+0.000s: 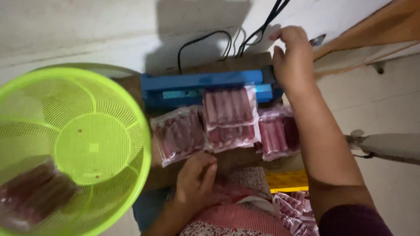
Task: Sealing plastic-wrapped sausage packs using a manual heat sealer and organizing them into a basket.
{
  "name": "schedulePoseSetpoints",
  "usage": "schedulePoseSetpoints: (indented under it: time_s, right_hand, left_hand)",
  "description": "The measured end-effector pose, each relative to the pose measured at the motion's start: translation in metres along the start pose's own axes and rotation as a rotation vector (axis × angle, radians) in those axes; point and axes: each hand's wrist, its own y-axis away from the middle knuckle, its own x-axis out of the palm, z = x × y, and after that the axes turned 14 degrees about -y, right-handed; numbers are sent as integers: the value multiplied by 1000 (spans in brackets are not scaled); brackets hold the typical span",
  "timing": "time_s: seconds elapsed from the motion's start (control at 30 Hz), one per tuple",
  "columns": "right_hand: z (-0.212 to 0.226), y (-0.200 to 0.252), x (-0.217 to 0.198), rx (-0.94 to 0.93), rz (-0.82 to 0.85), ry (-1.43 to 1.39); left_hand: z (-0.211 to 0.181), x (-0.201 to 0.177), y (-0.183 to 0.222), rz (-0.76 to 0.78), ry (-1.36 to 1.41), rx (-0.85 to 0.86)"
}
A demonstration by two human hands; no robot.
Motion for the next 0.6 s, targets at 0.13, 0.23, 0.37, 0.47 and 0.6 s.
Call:
schedulePoseSetpoints:
  time_s: [0.13, 0.23, 0.37, 0.47, 0.6]
  right_hand:
    - [7, 2, 2, 101, -15, -14]
    - [5, 2, 1, 55, -15, -21]
    - [-1, 2, 4, 146, -22, -13]
    - [7, 2, 2, 170, -4, -17]
    - [-8, 6, 8, 77, -86, 63]
  left_hand:
    - [0, -6, -7, 97, 71, -74]
    - [1, -10, -11, 90, 68, -47]
    - [3, -11, -7, 51, 61, 13]
    - [-4, -13, 4, 43, 58, -7]
    - [-8, -18, 29, 77, 40, 3]
